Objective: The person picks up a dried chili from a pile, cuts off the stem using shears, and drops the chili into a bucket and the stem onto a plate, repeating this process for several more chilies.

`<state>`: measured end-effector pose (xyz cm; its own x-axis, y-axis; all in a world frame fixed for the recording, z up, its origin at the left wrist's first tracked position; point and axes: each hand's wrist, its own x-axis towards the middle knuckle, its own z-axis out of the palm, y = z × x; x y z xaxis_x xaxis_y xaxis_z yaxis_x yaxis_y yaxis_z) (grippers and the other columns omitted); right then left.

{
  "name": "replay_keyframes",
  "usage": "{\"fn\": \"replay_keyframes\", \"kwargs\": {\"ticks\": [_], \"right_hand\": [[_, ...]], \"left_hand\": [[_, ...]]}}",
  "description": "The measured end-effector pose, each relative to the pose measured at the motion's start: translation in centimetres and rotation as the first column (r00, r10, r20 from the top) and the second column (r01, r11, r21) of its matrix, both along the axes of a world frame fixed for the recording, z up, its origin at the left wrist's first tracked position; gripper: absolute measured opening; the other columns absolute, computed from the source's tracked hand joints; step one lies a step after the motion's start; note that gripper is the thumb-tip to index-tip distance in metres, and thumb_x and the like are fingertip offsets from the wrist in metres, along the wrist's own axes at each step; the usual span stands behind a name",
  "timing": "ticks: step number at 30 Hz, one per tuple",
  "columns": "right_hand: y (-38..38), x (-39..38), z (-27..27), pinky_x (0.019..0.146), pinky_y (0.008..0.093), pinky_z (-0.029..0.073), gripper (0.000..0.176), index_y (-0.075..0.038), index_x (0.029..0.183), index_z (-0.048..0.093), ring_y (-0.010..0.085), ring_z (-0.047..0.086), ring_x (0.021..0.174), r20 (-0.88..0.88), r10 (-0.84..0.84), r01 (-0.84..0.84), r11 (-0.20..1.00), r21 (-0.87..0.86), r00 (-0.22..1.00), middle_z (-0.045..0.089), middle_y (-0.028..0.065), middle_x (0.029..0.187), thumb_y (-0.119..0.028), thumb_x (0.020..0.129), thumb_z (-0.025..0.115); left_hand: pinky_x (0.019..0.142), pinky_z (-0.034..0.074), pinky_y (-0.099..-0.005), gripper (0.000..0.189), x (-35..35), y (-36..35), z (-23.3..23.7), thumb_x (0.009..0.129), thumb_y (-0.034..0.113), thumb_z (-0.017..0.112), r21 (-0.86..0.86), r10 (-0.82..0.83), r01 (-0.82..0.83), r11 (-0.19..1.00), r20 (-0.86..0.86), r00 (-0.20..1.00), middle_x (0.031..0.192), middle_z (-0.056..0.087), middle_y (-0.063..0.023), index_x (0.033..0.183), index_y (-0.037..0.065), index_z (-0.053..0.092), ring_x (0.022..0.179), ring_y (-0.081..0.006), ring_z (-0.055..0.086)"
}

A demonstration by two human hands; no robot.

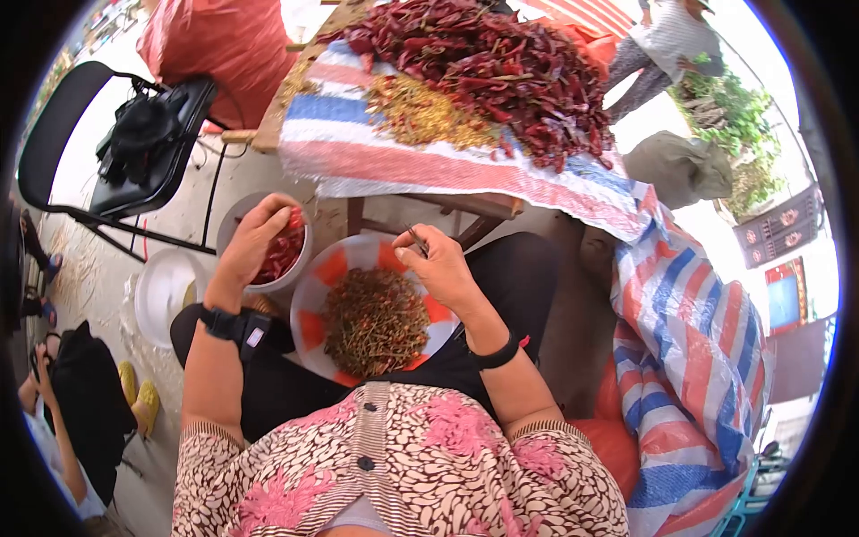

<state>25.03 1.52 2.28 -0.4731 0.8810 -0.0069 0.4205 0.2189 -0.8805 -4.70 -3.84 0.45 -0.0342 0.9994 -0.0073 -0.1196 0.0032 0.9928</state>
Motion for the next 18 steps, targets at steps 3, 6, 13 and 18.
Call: {"fn": "replay_keyframes", "kwargs": {"ticks": [3, 6, 13, 18], "right_hand": [[3.7, 2.4, 1.0, 0.075, 0.0296, 0.047, 0.018, -0.001, 0.094, 0.063, 0.0173, 0.060, 0.081, 0.024, -0.147, 0.142, 0.981, 0.135, 0.989, 0.063, 0.0095, 0.088, -0.013, 0.081, 0.066], [9.1, 5.9, 1.8, 0.080, 0.0362, 0.048, 0.018, -0.006, 0.095, 0.066, 0.0274, 0.064, 0.089, 0.151, -0.327, 0.224, 0.854, 0.469, 0.933, 0.066, 0.0131, 0.094, -0.018, 0.081, 0.064], [22.0, 10.2, 2.7, 0.084, 0.0398, 0.049, 0.032, -0.006, 0.110, 0.063, 0.0294, 0.065, 0.096, 0.260, -0.535, 0.366, 0.790, 0.493, 0.804, 0.069, 0.0117, 0.098, -0.020, 0.081, 0.066], [25.1, 6.8, 2.8, 0.086, 0.0439, 0.049, 0.036, -0.014, 0.116, 0.060, 0.0301, 0.064, 0.101, 0.362, -0.713, 0.426, 0.668, 0.610, 0.601, 0.068, 0.0111, 0.102, -0.027, 0.084, 0.065]], "left_hand": [[0.086, 0.044, -0.0246, 0.021, -2.2, 0.4, -1.9, 0.094, 0.012, 0.055, -0.024, 0.213, -0.227, 0.974, -0.262, 0.941, 0.098, 0.062, -0.0053, 0.111, -0.001, 0.057, 0.091, -0.0133, 0.058], [0.088, 0.045, -0.0309, 0.027, -2.9, 0.8, -3.5, 0.088, 0.012, 0.060, 0.090, 0.395, -0.419, 0.903, -0.555, 0.732, 0.103, 0.064, -0.0098, 0.113, 0.002, 0.058, 0.097, -0.0213, 0.059], [0.087, 0.045, -0.0412, 0.030, -1.6, 1.5, -4.5, 0.080, 0.008, 0.065, 0.189, 0.327, -0.272, 0.944, -0.665, 0.672, 0.101, 0.063, -0.0172, 0.109, 0.001, 0.060, 0.096, -0.0345, 0.058], [0.080, 0.049, -0.0406, 0.026, 0.3, 2.0, -3.6, 0.081, 0.005, 0.061, 0.150, 0.178, -0.101, 0.983, -0.693, 0.699, 0.099, 0.061, -0.0200, 0.106, 0.000, 0.060, 0.090, -0.0357, 0.061]]}}
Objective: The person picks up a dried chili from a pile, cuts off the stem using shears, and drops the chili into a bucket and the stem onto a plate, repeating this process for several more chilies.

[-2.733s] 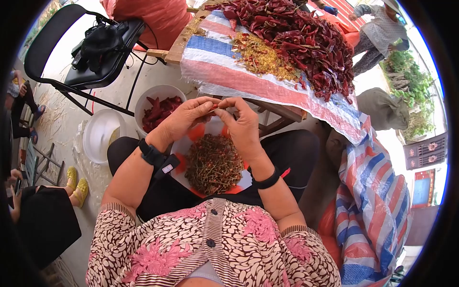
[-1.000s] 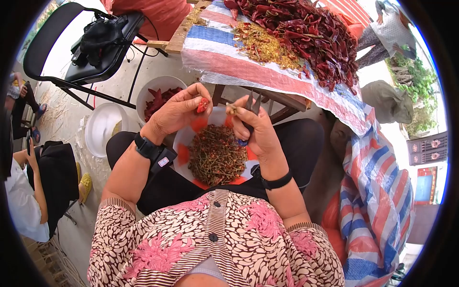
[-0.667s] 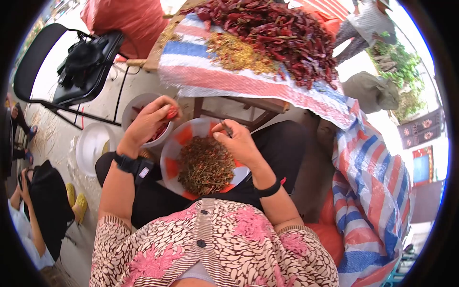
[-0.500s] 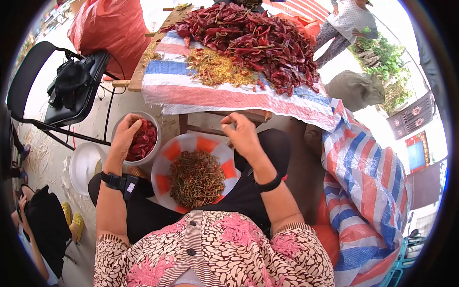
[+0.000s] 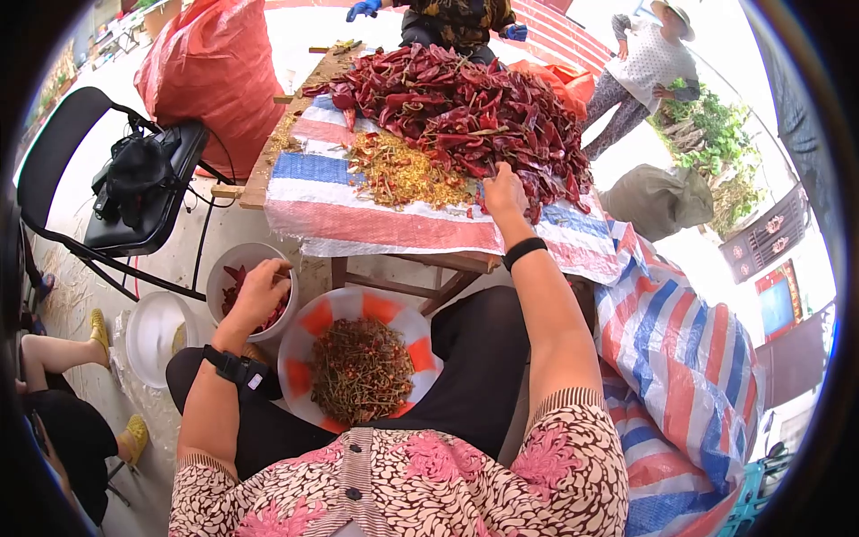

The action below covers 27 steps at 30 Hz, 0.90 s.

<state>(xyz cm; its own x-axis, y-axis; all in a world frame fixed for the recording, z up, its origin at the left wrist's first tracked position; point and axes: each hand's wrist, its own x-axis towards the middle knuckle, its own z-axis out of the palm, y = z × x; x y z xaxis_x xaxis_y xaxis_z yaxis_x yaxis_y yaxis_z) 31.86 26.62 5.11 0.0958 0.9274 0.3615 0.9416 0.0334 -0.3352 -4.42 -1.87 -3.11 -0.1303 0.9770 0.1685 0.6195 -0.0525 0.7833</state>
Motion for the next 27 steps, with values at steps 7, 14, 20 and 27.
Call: {"fn": "replay_keyframes", "kwargs": {"ticks": [7, 14, 20, 27], "right_hand": [[-2.0, -0.4, 1.4, 0.077, 0.0437, 0.049, 0.019, -0.015, 0.096, 0.066, 0.0297, 0.065, 0.094, -0.124, 0.071, -0.067, 0.997, 0.037, 0.990, 0.069, 0.0092, 0.098, -0.031, 0.087, 0.059], [-12.8, -4.7, 4.0, 0.069, 0.0323, 0.049, 0.013, -0.009, 0.093, 0.067, 0.0257, 0.065, 0.077, -0.271, 0.486, -0.456, 0.874, 0.170, 0.831, 0.068, 0.0094, 0.085, -0.018, 0.085, 0.064], [-22.0, -10.9, 3.3, 0.065, 0.0410, 0.048, 0.015, -0.008, 0.090, 0.060, 0.0330, 0.062, 0.079, 0.044, 0.766, -0.767, 0.641, 0.029, 0.641, 0.062, 0.0105, 0.085, -0.014, 0.078, 0.067], [-24.4, -14.4, 2.3, 0.067, 0.0388, 0.048, 0.017, -0.006, 0.091, 0.060, 0.0321, 0.062, 0.079, -0.161, 0.718, -0.730, 0.683, -0.021, 0.677, 0.062, 0.0122, 0.089, -0.017, 0.080, 0.068]], "left_hand": [[0.080, 0.050, -0.0349, 0.024, 1.2, 0.2, 1.5, 0.084, 0.003, 0.059, 0.056, -0.090, 0.088, 0.995, 0.042, 0.995, 0.096, 0.065, -0.0178, 0.107, -0.004, 0.061, 0.088, -0.0289, 0.064], [0.084, 0.047, -0.0311, 0.032, 3.7, -0.3, 4.4, 0.087, 0.011, 0.063, 0.153, -0.138, 0.102, 0.983, 0.246, 0.959, 0.104, 0.063, -0.0089, 0.117, 0.001, 0.059, 0.096, -0.0187, 0.060], [0.093, 0.044, -0.0356, 0.069, 5.5, -0.2, 3.7, 0.079, 0.024, 0.076, 0.289, -0.289, 0.199, 0.936, 0.315, 0.904, 0.123, 0.054, -0.0162, 0.136, 0.003, 0.043, 0.112, -0.0264, 0.054], [0.079, 0.050, -0.0315, 0.037, 6.5, -0.7, 3.4, 0.087, 0.005, 0.065, 0.304, -0.267, 0.183, 0.935, 0.267, 0.926, 0.100, 0.063, -0.0111, 0.121, 0.002, 0.053, 0.090, -0.0194, 0.062]]}}
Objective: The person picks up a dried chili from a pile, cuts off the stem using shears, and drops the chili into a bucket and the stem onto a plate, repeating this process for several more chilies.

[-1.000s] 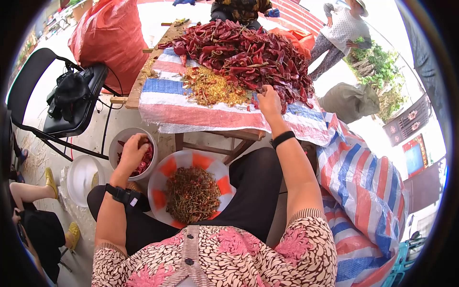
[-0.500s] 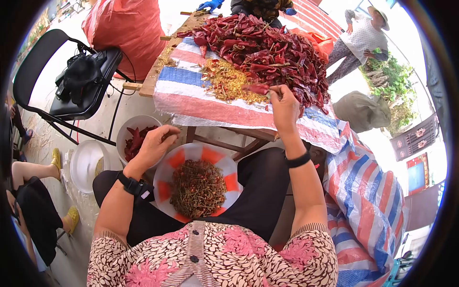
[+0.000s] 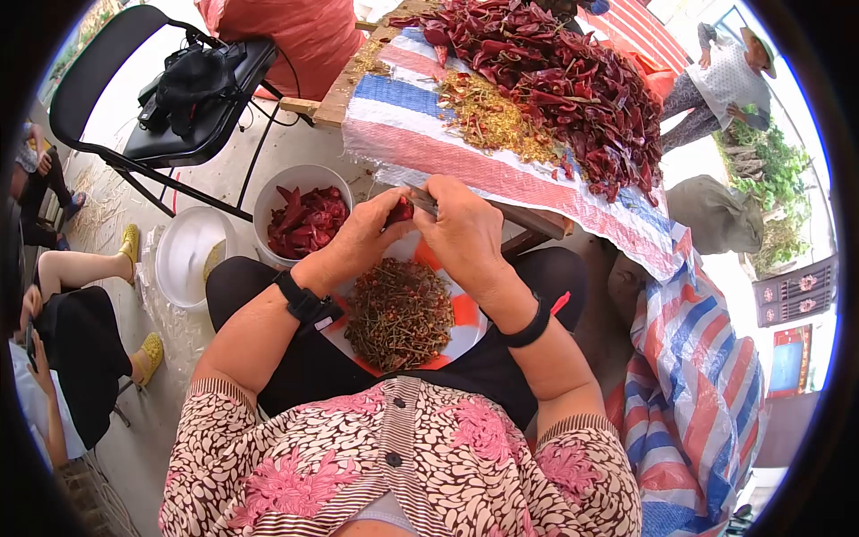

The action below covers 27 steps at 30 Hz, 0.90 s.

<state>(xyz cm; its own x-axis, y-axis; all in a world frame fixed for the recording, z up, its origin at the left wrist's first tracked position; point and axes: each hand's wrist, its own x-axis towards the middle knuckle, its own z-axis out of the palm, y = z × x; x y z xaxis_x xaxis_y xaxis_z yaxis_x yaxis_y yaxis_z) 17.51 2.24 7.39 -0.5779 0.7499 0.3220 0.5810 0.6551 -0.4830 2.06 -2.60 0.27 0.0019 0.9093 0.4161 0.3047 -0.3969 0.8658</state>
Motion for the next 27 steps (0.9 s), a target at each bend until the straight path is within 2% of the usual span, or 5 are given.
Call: {"fn": "replay_keyframes", "kwargs": {"ticks": [7, 14, 17, 20, 27], "right_hand": [[-0.7, -0.5, -3.3, 0.074, 0.0303, 0.047, 0.027, -0.006, 0.105, 0.065, 0.0185, 0.060, 0.086, -0.409, 0.019, -0.126, 0.963, -0.237, 0.912, 0.062, 0.0103, 0.094, -0.004, 0.079, 0.072], [-2.2, -1.0, -3.2, 0.064, 0.0329, 0.050, 0.017, -0.007, 0.092, 0.060, 0.0283, 0.064, 0.077, -0.216, 0.171, -0.127, 0.970, 0.206, 0.961, 0.062, 0.0095, 0.096, 0.003, 0.079, 0.066], [-0.9, -1.2, -5.5, 0.058, 0.0298, 0.049, 0.011, -0.006, 0.093, 0.059, 0.0235, 0.064, 0.071, -0.432, 0.160, -0.117, 0.985, 0.123, 0.888, 0.063, 0.0076, 0.091, 0.000, 0.084, 0.064], [-2.0, -1.1, -3.8, 0.050, 0.0254, 0.043, 0.007, -0.004, 0.093, 0.058, 0.0149, 0.058, 0.058, -0.616, -0.175, -0.234, 0.818, -0.525, 0.768, 0.062, 0.0042, 0.081, -0.008, 0.091, 0.062], [-1.8, 0.1, -3.7, 0.041, 0.0211, 0.031, 0.011, -0.005, 0.093, 0.058, 0.0037, 0.040, 0.046, -0.636, -0.423, -0.472, 0.433, -0.768, 0.645, 0.058, -0.0001, 0.072, -0.014, 0.093, 0.062]], "left_hand": [[0.066, 0.048, -0.0229, 0.021, -1.5, -0.8, 0.0, 0.091, 0.004, 0.058, -0.177, -0.041, 0.055, 0.983, 0.082, 0.996, 0.089, 0.064, -0.0042, 0.112, 0.002, 0.055, 0.074, -0.0071, 0.058], [0.055, 0.037, -0.0185, 0.013, -1.5, -0.9, -1.0, 0.099, 0.017, 0.052, -0.293, -0.139, 0.269, 0.918, 0.398, 0.907, 0.072, 0.052, 0.0033, 0.102, 0.005, 0.056, 0.062, -0.0033, 0.045], [0.053, 0.034, -0.0189, 0.016, -0.9, -1.3, -0.5, 0.099, 0.020, 0.052, -0.334, -0.160, 0.353, 0.874, 0.488, 0.858, 0.070, 0.048, 0.0042, 0.101, 0.005, 0.056, 0.059, -0.0033, 0.040], [0.051, 0.033, -0.0196, 0.016, -0.9, -1.3, -0.2, 0.099, 0.020, 0.052, -0.334, -0.187, 0.343, 0.878, 0.420, 0.888, 0.069, 0.047, 0.0042, 0.102, 0.004, 0.056, 0.058, -0.0035, 0.039], [0.050, 0.037, -0.0232, 0.015, -1.2, -2.5, 1.7, 0.098, 0.018, 0.053, -0.317, -0.201, 0.247, 0.916, 0.169, 0.965, 0.064, 0.050, -0.0002, 0.101, 0.003, 0.057, 0.054, -0.0062, 0.042]]}}
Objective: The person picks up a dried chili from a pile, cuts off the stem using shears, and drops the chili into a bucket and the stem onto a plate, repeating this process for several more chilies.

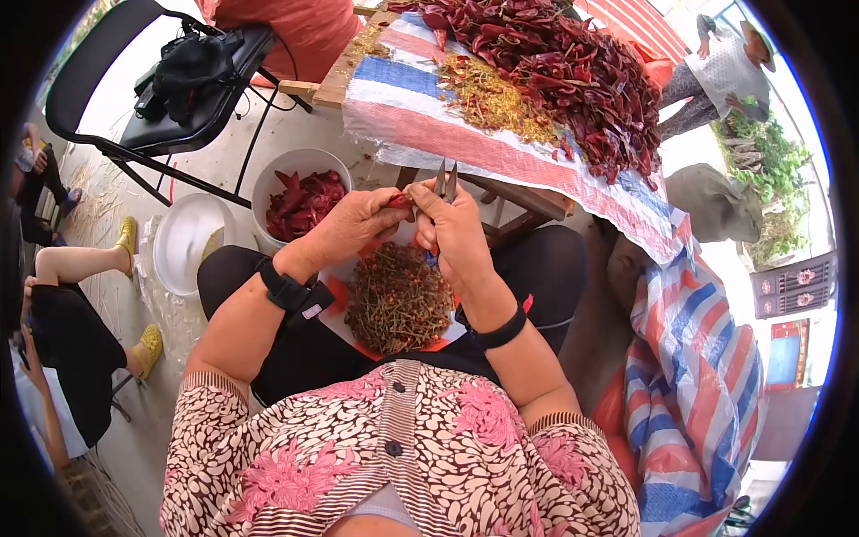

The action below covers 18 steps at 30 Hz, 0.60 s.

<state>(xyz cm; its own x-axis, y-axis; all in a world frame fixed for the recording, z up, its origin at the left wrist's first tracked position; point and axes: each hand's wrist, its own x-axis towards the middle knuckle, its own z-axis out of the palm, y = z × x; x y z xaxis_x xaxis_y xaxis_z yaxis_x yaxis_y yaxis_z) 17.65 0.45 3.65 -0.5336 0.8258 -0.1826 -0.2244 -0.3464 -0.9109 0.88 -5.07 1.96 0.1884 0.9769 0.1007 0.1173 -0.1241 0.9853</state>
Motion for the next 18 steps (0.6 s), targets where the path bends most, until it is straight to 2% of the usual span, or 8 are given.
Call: {"fn": "replay_keyframes", "kwargs": {"ticks": [7, 8, 11, 14, 15, 16, 17, 18], "right_hand": [[0.1, 0.5, -1.4, 0.040, 0.0200, 0.030, 0.010, -0.007, 0.093, 0.058, 0.0033, 0.039, 0.045, -0.233, 0.003, -0.080, 0.944, -0.320, 0.972, 0.061, 0.0000, 0.078, -0.015, 0.093, 0.062], [0.3, 0.6, -1.9, 0.039, 0.0200, 0.030, 0.009, -0.007, 0.093, 0.058, 0.0032, 0.039, 0.045, -0.285, -0.004, -0.110, 0.917, -0.384, 0.959, 0.061, 0.0002, 0.079, -0.015, 0.094, 0.062], [0.2, 0.6, -1.2, 0.039, 0.0198, 0.030, 0.008, -0.007, 0.093, 0.058, 0.0028, 0.039, 0.045, -0.304, 0.039, -0.149, 0.926, -0.348, 0.952, 0.062, 0.0010, 0.083, -0.015, 0.094, 0.061], [-0.8, 0.4, -0.2, 0.044, 0.0202, 0.038, 0.006, -0.008, 0.096, 0.058, 0.0048, 0.046, 0.051, -0.216, 0.014, -0.045, 0.989, -0.141, 0.976, 0.064, 0.0018, 0.087, -0.013, 0.095, 0.060], [-1.0, 0.2, -0.6, 0.049, 0.0208, 0.041, 0.005, -0.008, 0.098, 0.059, 0.0063, 0.049, 0.055, -0.078, -0.029, 0.045, 0.974, 0.221, 0.997, 0.064, 0.0022, 0.090, -0.013, 0.095, 0.059], [-1.0, 0.0, -1.2, 0.053, 0.0214, 0.044, 0.006, -0.009, 0.099, 0.059, 0.0078, 0.052, 0.059, 0.035, -0.117, 0.077, 0.824, 0.562, 0.993, 0.065, 0.0025, 0.092, -0.013, 0.095, 0.059], [-1.1, -0.2, -1.7, 0.058, 0.0220, 0.047, 0.007, -0.009, 0.101, 0.059, 0.0093, 0.055, 0.063, 0.106, -0.239, 0.048, 0.562, 0.826, 0.965, 0.065, 0.0029, 0.095, -0.013, 0.095, 0.059], [-1.3, -0.2, -1.8, 0.063, 0.0231, 0.049, 0.009, -0.010, 0.103, 0.059, 0.0114, 0.057, 0.065, 0.136, -0.258, 0.019, 0.521, 0.853, 0.956, 0.065, 0.0044, 0.096, -0.014, 0.096, 0.059]], "left_hand": [[0.057, 0.042, -0.0268, 0.015, -0.6, 0.0, -1.0, 0.097, 0.016, 0.054, 0.247, 0.011, 0.034, 0.968, -0.182, 0.983, 0.069, 0.053, -0.0014, 0.101, 0.002, 0.056, 0.060, -0.0100, 0.047], [0.058, 0.042, -0.0267, 0.015, -0.6, -0.1, -1.0, 0.097, 0.016, 0.054, 0.209, -0.002, 0.036, 0.977, -0.157, 0.988, 0.070, 0.053, -0.0017, 0.100, 0.002, 0.055, 0.061, -0.0101, 0.048], [0.062, 0.043, -0.0265, 0.014, -0.6, -0.3, -1.1, 0.097, 0.015, 0.054, 0.130, -0.017, 0.029, 0.991, -0.090, 0.996, 0.073, 0.053, -0.0023, 0.100, 0.002, 0.055, 0.066, -0.0103, 0.048], [0.065, 0.045, -0.0267, 0.013, -0.7, -0.4, -1.3, 0.097, 0.015, 0.054, 0.093, 0.003, 0.005, 0.996, -0.091, 0.996, 0.075, 0.054, -0.0028, 0.100, 0.002, 0.055, 0.069, -0.0112, 0.049], [0.066, 0.045, -0.0270, 0.014, -0.8, -0.4, -1.1, 0.097, 0.015, 0.055, 0.064, 0.010, -0.002, 0.998, -0.120, 0.993, 0.075, 0.055, -0.0030, 0.100, 0.002, 0.055, 0.069, -0.0120, 0.049], [0.067, 0.046, -0.0274, 0.014, -0.9, -0.3, -1.0, 0.097, 0.015, 0.055, 0.035, 0.018, -0.013, 0.999, -0.150, 0.988, 0.076, 0.056, -0.0032, 0.100, 0.002, 0.055, 0.070, -0.0128, 0.050], [0.068, 0.046, -0.0286, 0.015, -1.1, -0.2, -1.0, 0.097, 0.016, 0.055, 0.080, 0.039, -0.022, 0.997, -0.225, 0.974, 0.079, 0.058, -0.0045, 0.101, 0.002, 0.055, 0.070, -0.0162, 0.050], [0.069, 0.047, -0.0298, 0.016, -1.3, -0.1, -0.9, 0.097, 0.017, 0.056, 0.125, 0.061, -0.024, 0.992, -0.298, 0.953, 0.082, 0.061, -0.0057, 0.101, 0.002, 0.055, 0.069, -0.0197, 0.050]]}}
